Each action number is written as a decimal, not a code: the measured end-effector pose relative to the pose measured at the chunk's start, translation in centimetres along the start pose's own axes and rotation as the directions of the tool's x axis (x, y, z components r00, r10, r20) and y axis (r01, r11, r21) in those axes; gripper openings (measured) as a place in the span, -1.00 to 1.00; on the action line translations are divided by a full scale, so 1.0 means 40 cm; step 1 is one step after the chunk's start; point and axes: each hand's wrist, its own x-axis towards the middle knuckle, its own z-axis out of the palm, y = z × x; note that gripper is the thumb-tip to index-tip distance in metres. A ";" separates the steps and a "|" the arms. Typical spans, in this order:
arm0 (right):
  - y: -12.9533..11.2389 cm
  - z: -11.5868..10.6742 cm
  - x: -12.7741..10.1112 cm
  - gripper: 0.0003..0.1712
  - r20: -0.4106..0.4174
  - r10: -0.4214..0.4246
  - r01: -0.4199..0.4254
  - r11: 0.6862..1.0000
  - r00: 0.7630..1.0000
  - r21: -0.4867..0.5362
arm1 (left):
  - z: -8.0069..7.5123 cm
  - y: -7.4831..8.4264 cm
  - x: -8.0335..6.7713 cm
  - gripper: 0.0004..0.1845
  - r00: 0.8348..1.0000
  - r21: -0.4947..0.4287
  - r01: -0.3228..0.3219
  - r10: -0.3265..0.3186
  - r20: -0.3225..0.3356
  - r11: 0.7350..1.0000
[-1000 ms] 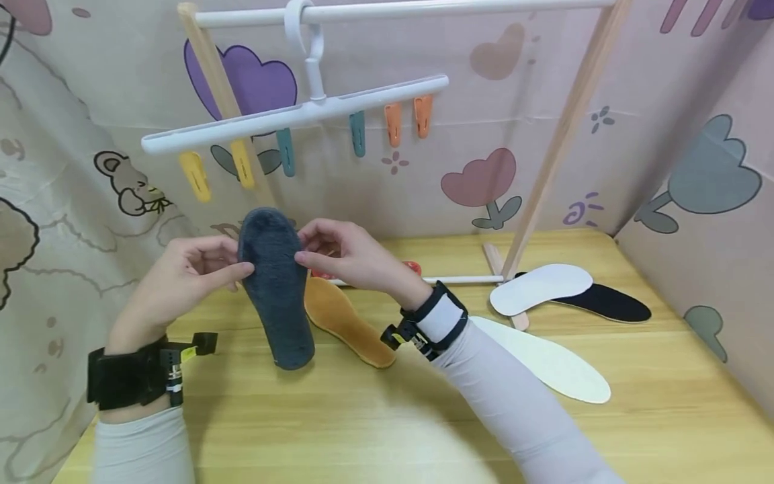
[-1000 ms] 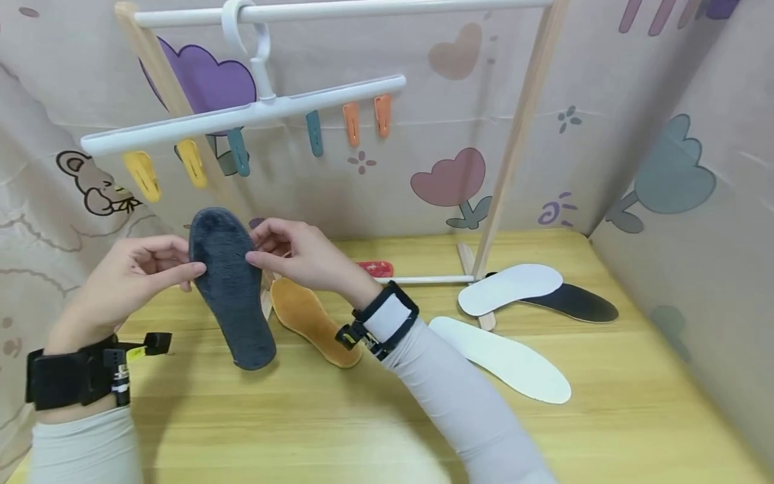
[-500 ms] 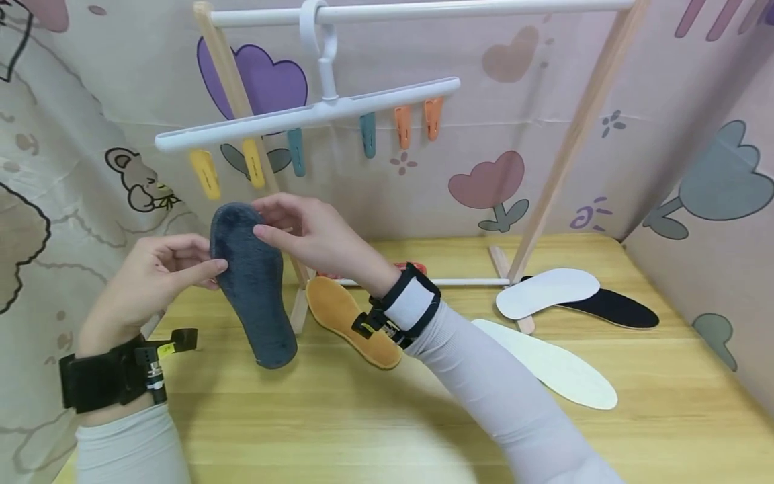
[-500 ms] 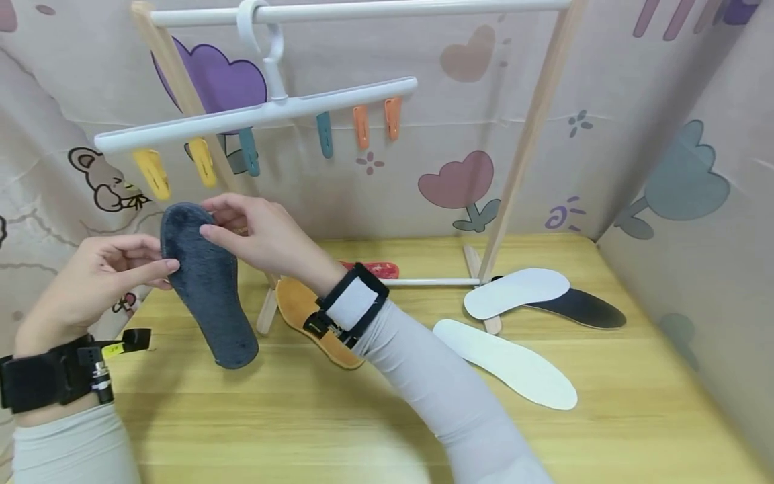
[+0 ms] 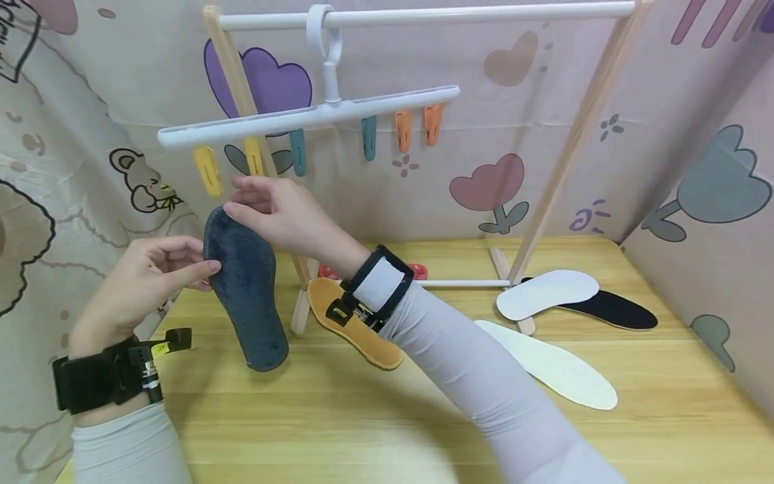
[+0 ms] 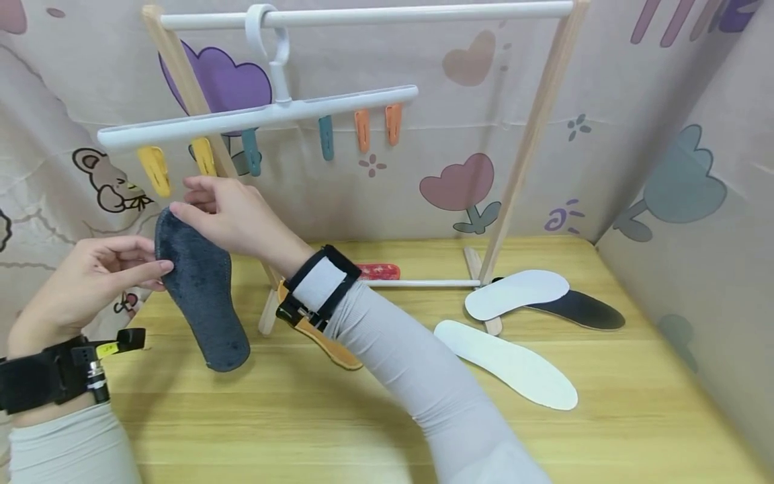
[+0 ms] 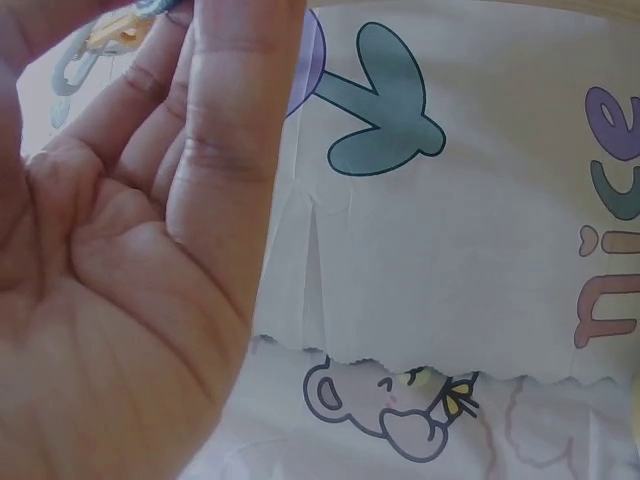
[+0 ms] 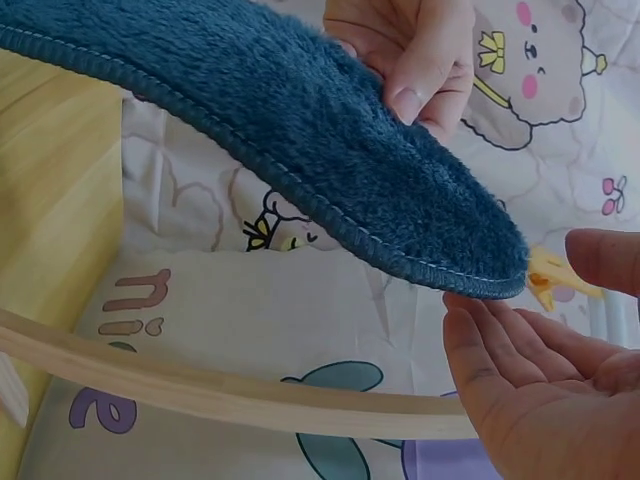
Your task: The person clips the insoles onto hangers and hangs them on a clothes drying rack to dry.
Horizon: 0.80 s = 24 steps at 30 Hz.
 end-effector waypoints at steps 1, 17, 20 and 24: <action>-0.002 0.001 0.005 -0.35 0.001 0.008 -0.008 1.000 1.000 0.000 | -0.001 -0.001 0.000 -0.92 1.000 0.000 0.003 -0.003 0.000 1.000; -0.039 0.033 0.066 -0.16 -0.061 0.086 -0.080 0.992 0.994 0.094 | -0.013 -0.012 0.001 -0.84 1.000 0.001 0.024 -0.024 -0.018 1.000; -0.045 0.041 0.076 -0.21 -0.111 0.100 -0.085 0.988 0.989 0.132 | -0.014 -0.012 0.001 -0.84 0.999 0.001 0.032 -0.032 -0.022 0.999; -0.053 0.047 0.085 -0.29 -0.151 0.100 -0.077 0.986 0.984 0.150 | -0.013 -0.011 -0.001 -0.87 1.000 -0.006 0.022 -0.022 -0.019 1.000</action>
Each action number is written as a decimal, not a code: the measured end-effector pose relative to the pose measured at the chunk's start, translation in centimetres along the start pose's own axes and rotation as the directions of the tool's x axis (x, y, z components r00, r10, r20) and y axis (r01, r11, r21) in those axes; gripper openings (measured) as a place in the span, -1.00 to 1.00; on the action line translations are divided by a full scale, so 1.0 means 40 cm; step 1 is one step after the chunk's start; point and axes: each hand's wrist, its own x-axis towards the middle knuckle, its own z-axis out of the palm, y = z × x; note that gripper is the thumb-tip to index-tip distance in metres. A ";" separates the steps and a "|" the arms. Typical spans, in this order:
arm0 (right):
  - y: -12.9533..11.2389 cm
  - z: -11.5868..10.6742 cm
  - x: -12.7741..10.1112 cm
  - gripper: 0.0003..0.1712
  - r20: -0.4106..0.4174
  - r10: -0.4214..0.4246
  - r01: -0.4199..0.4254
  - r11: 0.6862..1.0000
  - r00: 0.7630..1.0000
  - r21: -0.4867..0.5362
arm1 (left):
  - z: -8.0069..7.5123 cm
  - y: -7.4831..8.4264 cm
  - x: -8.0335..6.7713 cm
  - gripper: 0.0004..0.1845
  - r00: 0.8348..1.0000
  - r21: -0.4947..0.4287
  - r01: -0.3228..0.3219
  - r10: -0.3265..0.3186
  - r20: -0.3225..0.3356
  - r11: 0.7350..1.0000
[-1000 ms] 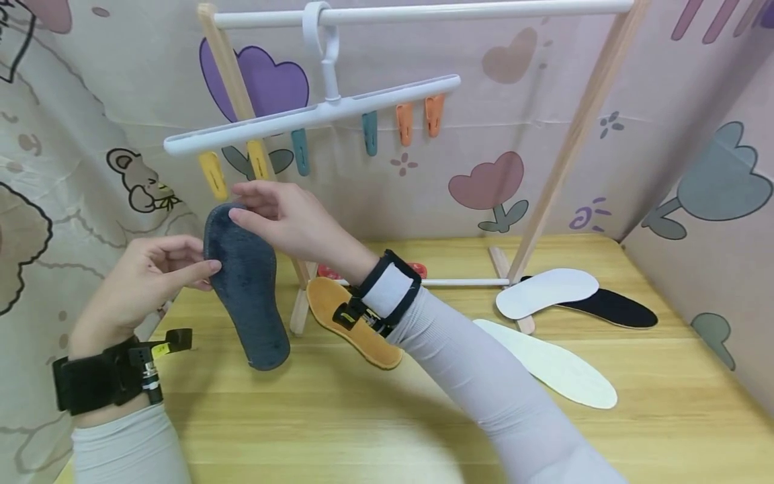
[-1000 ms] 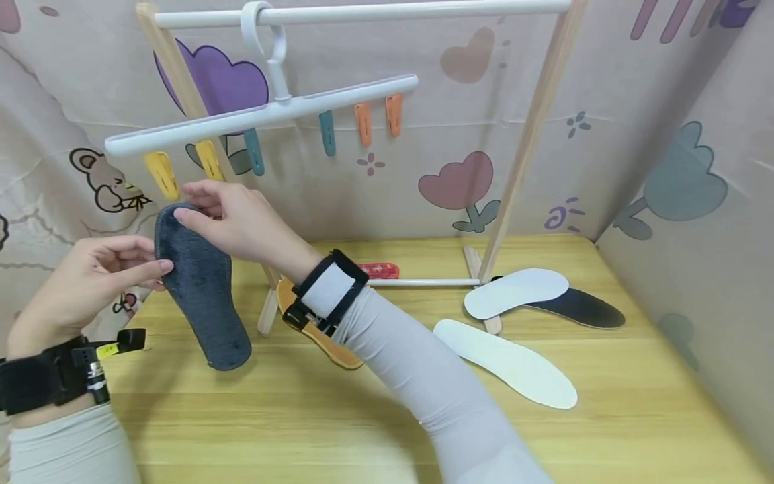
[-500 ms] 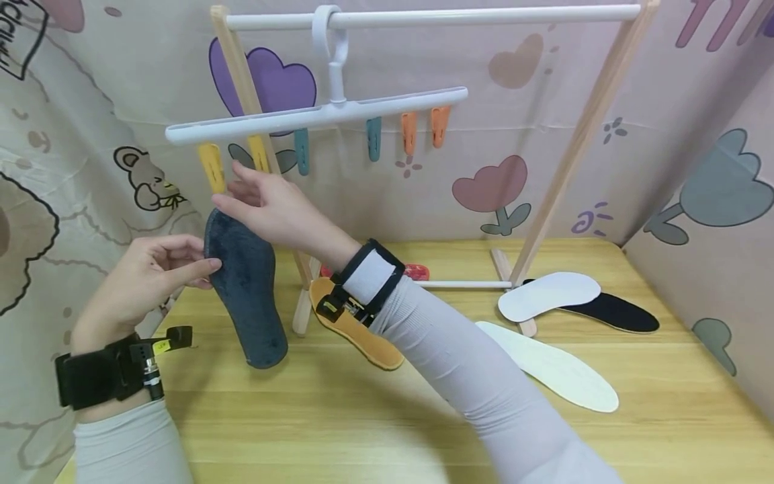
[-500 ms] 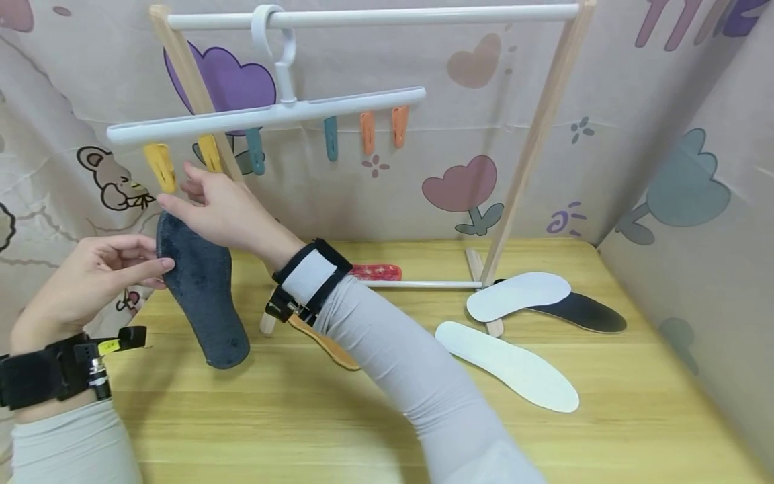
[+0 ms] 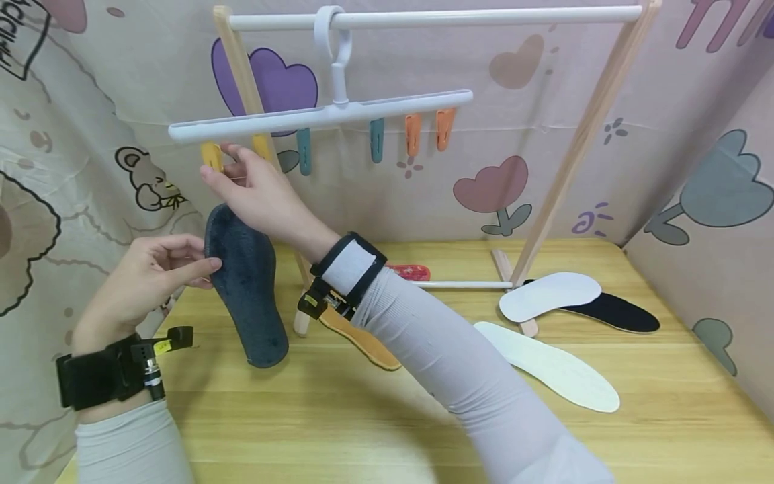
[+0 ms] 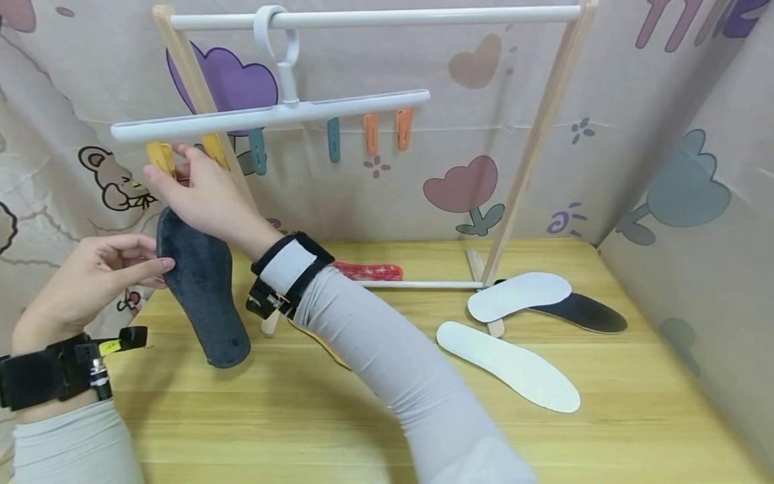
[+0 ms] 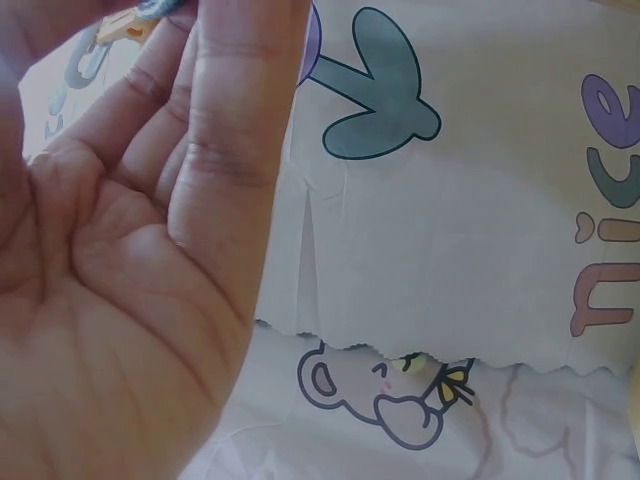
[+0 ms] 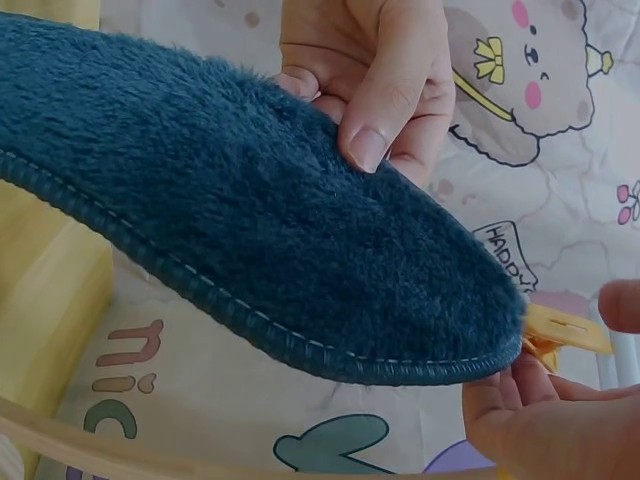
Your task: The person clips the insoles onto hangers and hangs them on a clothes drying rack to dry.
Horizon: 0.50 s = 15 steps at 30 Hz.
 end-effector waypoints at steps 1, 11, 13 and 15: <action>-0.002 0.001 0.001 -0.30 -0.005 -0.001 0.001 1.000 1.000 0.008 | 0.000 0.000 -0.001 -0.88 1.000 -0.002 -0.006 0.006 0.001 1.000; -0.006 0.012 0.012 -0.41 -0.029 -0.055 0.055 0.998 0.998 0.009 | -0.002 -0.002 -0.002 -0.92 1.000 -0.005 -0.012 0.012 0.003 1.000; -0.004 0.009 0.011 -0.42 -0.024 -0.067 0.067 0.998 0.997 0.003 | -0.002 -0.002 -0.002 -0.92 1.000 -0.004 -0.006 0.006 0.002 1.000; -0.002 0.005 0.011 -0.44 -0.020 -0.075 0.075 0.997 0.997 -0.001 | -0.003 -0.002 -0.003 -0.92 1.000 -0.004 0.000 0.000 0.001 1.000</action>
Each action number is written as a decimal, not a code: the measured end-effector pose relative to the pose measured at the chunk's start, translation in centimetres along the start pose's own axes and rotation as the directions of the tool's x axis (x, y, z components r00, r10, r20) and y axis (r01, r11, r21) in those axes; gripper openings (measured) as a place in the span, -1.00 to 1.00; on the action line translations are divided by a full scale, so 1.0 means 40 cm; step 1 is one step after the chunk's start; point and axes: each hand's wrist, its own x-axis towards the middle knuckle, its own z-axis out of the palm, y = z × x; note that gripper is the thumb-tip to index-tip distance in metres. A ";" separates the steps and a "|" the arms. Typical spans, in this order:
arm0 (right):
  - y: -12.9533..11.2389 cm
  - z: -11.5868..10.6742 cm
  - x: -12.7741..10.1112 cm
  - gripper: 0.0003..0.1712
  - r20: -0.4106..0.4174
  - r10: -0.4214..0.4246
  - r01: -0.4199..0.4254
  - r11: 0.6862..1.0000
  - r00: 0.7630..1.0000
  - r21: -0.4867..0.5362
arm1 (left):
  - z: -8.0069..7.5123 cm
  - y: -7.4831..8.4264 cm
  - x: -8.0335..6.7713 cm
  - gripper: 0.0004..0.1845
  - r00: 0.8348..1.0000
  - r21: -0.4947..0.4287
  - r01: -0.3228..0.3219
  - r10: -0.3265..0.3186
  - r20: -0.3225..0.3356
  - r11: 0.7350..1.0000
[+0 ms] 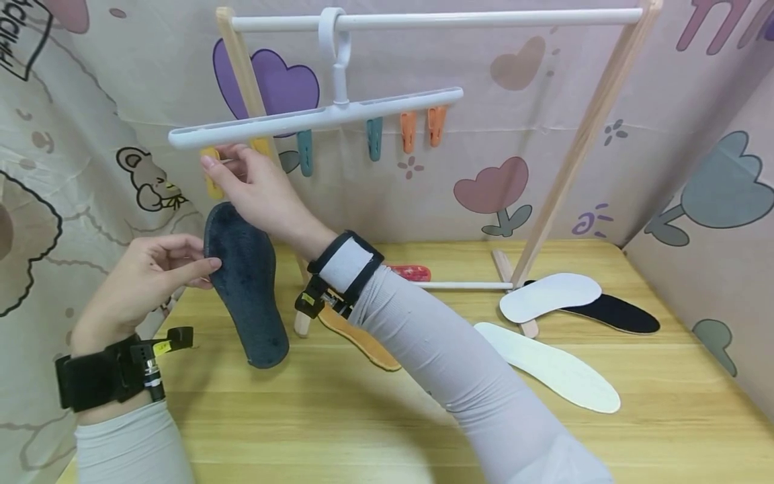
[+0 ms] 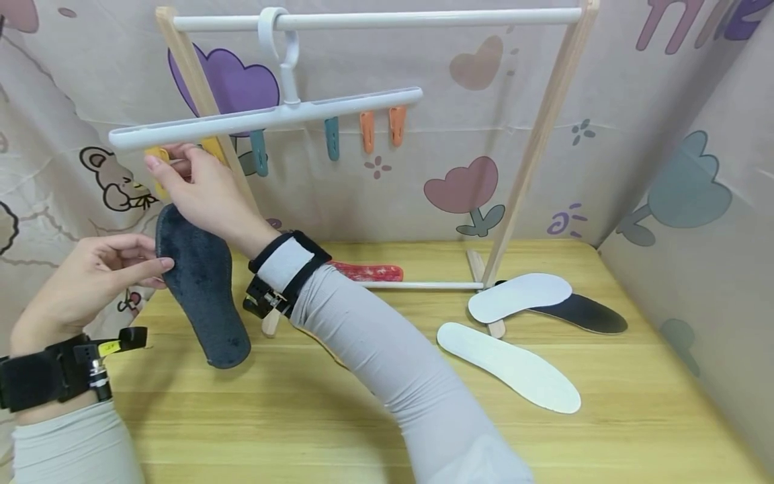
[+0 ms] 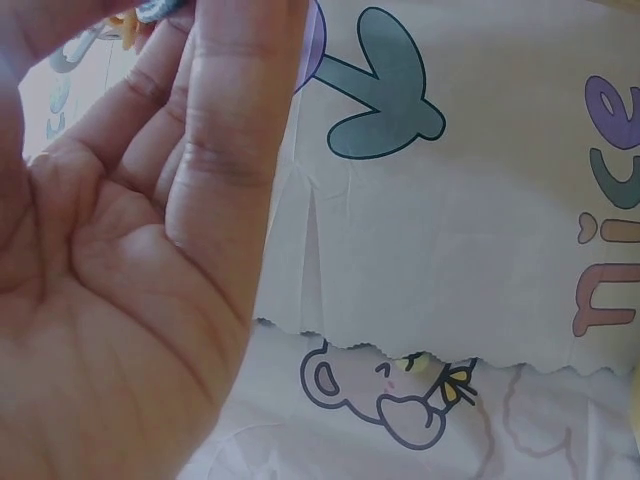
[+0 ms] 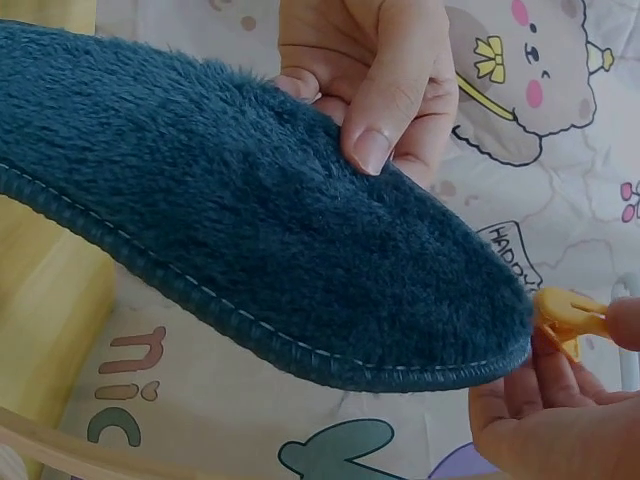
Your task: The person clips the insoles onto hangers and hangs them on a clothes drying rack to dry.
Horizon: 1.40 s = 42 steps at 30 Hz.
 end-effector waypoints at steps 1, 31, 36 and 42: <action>0.001 -0.002 -0.001 -0.45 0.002 -0.006 0.006 1.000 1.000 0.000 | 0.000 0.000 0.000 -0.92 1.000 -0.001 0.003 -0.003 0.000 1.000; 0.016 -0.018 0.005 -0.61 -0.011 -0.032 0.031 0.999 0.999 -0.018 | 0.006 0.009 0.007 -0.89 0.998 0.002 0.017 -0.017 -0.053 1.000; 0.019 -0.020 0.004 -0.63 -0.008 -0.035 0.035 0.999 0.999 -0.001 | 0.010 0.011 0.008 -0.89 0.997 0.010 0.006 -0.006 -0.075 1.000; 0.021 -0.021 0.001 -0.65 -0.009 -0.024 0.024 1.000 1.000 0.018 | 0.017 0.015 0.010 -0.90 0.992 0.007 -0.018 0.019 -0.125 1.000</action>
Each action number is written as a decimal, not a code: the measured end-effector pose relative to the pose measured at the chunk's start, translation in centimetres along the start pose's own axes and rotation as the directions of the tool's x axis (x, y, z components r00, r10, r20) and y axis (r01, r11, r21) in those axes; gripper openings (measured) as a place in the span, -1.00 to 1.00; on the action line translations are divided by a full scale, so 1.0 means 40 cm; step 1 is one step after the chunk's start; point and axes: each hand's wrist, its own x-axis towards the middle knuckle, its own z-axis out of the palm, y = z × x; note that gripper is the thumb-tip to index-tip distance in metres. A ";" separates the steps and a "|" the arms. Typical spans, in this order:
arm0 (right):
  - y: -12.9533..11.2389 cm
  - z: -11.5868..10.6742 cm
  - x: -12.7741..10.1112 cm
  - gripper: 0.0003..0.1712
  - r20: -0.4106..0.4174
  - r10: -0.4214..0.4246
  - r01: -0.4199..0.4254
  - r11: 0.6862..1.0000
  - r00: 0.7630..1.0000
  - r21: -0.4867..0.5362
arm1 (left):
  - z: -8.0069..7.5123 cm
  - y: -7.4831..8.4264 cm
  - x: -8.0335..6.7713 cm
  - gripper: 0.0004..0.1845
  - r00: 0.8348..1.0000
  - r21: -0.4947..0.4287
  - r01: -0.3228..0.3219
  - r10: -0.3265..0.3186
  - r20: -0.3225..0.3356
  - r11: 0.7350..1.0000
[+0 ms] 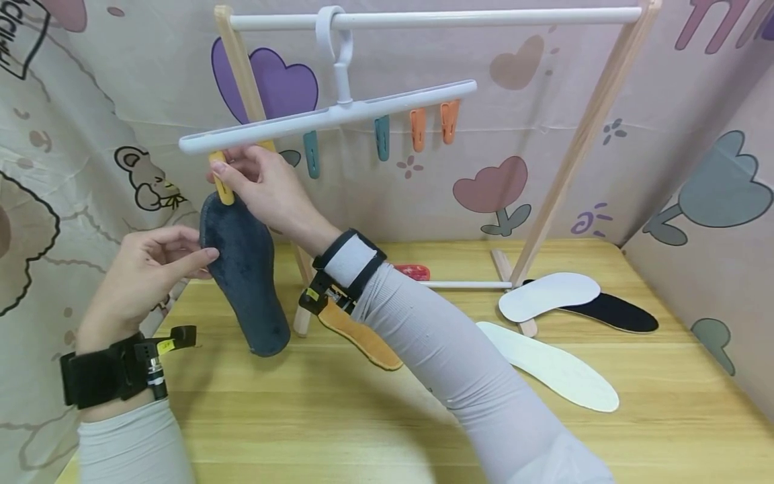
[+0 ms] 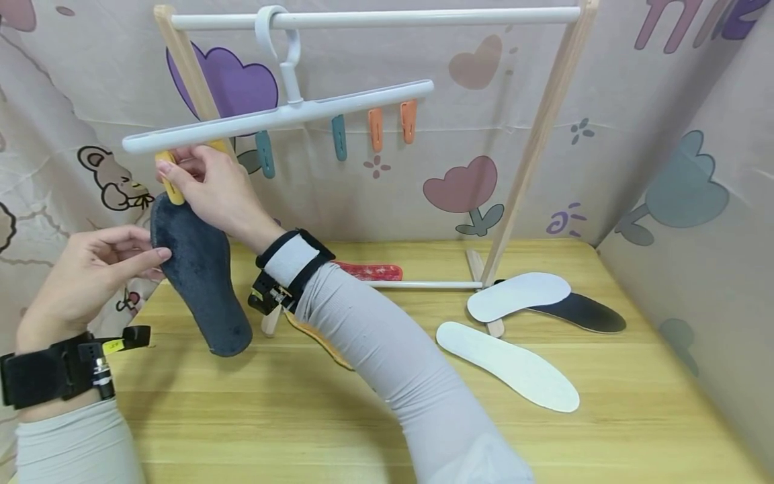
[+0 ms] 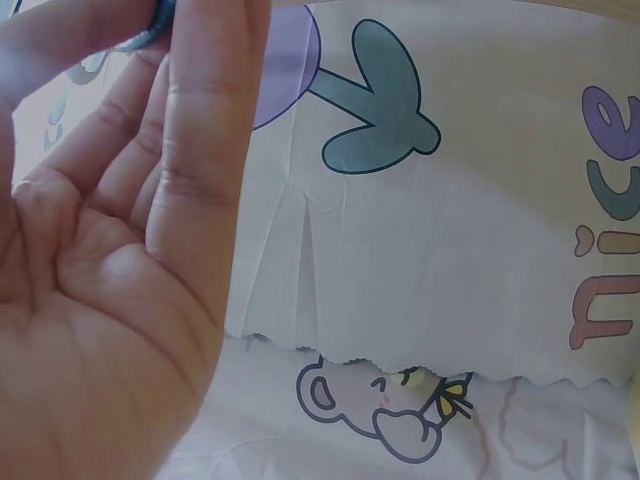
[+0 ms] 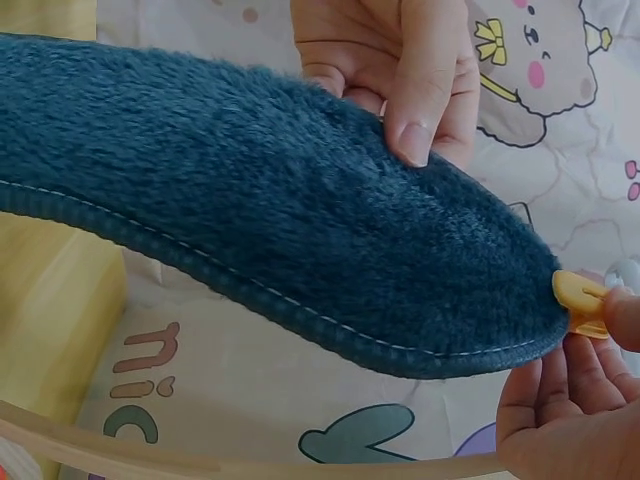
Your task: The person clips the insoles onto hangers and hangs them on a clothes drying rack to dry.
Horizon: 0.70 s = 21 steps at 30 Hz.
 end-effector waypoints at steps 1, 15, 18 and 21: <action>0.000 0.000 0.000 -0.65 -0.001 0.003 -0.003 1.000 1.000 0.001 | 0.002 0.001 0.000 -0.90 1.000 0.001 0.001 -0.001 -0.012 1.000; 0.002 -0.001 -0.001 -0.68 0.009 0.009 -0.009 1.000 1.000 -0.001 | 0.014 0.008 0.002 -0.91 0.997 0.013 0.014 -0.013 -0.076 1.000; 0.002 -0.001 0.000 -0.66 0.006 0.025 -0.025 1.000 1.000 -0.019 | 0.014 0.007 0.002 -0.92 0.996 0.008 0.010 -0.009 -0.085 1.000; 0.004 -0.001 0.002 -0.64 0.008 0.043 -0.042 0.999 0.999 -0.030 | 0.014 0.004 0.002 -0.92 0.996 0.002 0.012 -0.012 -0.089 1.000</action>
